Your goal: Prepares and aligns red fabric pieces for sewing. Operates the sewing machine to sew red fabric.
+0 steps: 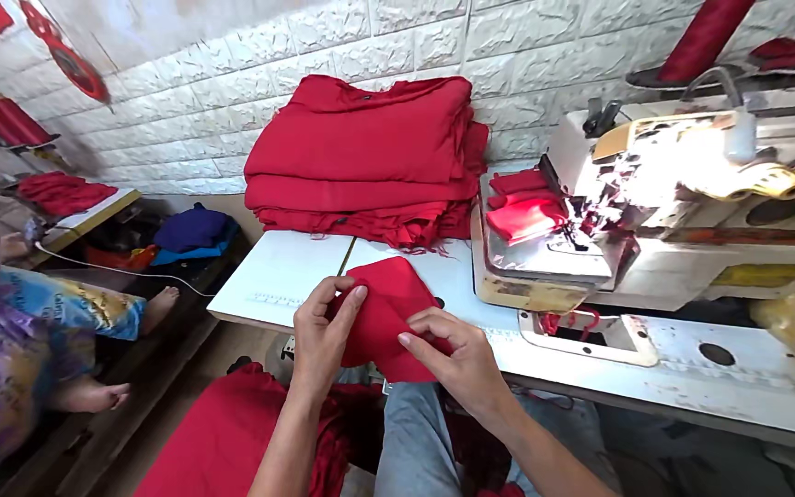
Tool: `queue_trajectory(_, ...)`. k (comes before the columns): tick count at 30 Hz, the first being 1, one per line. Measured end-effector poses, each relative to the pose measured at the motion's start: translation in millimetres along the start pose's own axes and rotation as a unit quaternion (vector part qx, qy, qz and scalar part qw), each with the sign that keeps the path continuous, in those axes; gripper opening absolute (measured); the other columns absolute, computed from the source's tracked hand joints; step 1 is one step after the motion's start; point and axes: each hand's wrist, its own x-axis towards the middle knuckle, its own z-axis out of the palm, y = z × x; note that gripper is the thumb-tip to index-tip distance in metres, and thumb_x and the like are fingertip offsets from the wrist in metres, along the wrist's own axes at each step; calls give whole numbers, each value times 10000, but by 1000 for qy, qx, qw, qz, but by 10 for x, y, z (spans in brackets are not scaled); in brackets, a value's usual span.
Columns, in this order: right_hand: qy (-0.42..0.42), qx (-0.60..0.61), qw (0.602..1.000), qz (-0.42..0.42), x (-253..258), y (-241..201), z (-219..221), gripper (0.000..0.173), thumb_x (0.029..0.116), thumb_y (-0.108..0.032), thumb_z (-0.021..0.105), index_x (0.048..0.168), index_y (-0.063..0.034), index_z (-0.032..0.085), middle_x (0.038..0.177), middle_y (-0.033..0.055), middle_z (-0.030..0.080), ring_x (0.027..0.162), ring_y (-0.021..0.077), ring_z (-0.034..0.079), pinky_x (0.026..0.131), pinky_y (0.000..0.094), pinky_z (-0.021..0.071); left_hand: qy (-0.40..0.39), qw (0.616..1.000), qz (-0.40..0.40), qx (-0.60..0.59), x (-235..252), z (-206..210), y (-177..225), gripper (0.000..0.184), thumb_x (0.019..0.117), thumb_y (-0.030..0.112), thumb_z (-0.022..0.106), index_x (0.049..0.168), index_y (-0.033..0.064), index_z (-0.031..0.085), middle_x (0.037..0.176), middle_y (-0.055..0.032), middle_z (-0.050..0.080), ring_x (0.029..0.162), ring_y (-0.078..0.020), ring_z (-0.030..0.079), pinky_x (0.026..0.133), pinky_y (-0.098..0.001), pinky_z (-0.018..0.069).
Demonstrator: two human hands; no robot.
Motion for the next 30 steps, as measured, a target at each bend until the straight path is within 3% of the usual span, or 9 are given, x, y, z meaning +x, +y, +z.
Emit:
queue_trajectory(7, -3, -38, 999, 16, 22, -20, -41, 140, 928, -146, 694, 890, -28, 758, 967, 44, 731, 864, 8, 675, 766, 137, 557, 3, 1000, 6, -17, -16, -10, -6, 97, 960, 99, 672, 1013, 52, 737, 927, 18, 710, 800, -33, 664, 746, -200, 570)
queue_trajectory(13, 9, -70, 997, 27, 54, 10, -67, 134, 891, -168, 741, 837, -45, 751, 945, 42, 721, 880, 8, 667, 784, 139, 545, -20, 998, -1, -59, -7, -42, -15, 97, 954, 134, 676, 980, 87, 757, 959, 19, 721, 941, -88, 664, 866, -276, 550)
queue_trajectory(16, 23, -81, 996, 29, 77, 16, -79, 122, 874, -166, 753, 826, -54, 744, 927, 32, 714, 880, 8, 662, 793, 145, 541, -29, 996, 7, -86, -6, -39, -17, 94, 961, 113, 667, 1002, 83, 747, 954, 28, 736, 924, -71, 687, 898, -299, 565)
queue_trajectory(22, 37, -80, 993, 76, 149, -21, -95, 117, 854, -171, 757, 843, -72, 695, 865, -3, 693, 798, 2, 642, 731, 150, 528, -33, 992, 14, -122, -1, -20, 2, 91, 973, 83, 653, 1015, 82, 734, 946, 33, 697, 854, -61, 671, 804, -250, 585)
queue_trajectory(26, 2, -65, 991, 118, 202, -54, -130, 275, 884, -197, 736, 1107, -45, 686, 887, -4, 688, 781, 25, 645, 705, 170, 534, -20, 992, 25, -124, 23, -15, 15, 88, 968, 71, 654, 1004, 78, 735, 985, 11, 684, 860, -68, 663, 768, -232, 584)
queue_trajectory(27, -15, -68, 991, 116, 214, -50, -146, 265, 905, -206, 718, 1119, -49, 721, 900, 0, 691, 783, 23, 636, 708, 170, 525, -16, 992, 20, -122, 27, -11, 26, 92, 967, 65, 654, 1003, 72, 738, 984, 5, 688, 849, -70, 664, 760, -230, 583)
queue_trajectory(30, -56, -52, 993, 92, 229, -50, -179, 173, 949, -197, 674, 997, -54, 760, 911, -5, 696, 788, -18, 626, 720, 134, 519, 2, 993, -16, -119, 47, 3, 59, 101, 960, 51, 656, 1005, 51, 747, 930, -1, 708, 773, -65, 667, 710, -223, 582)
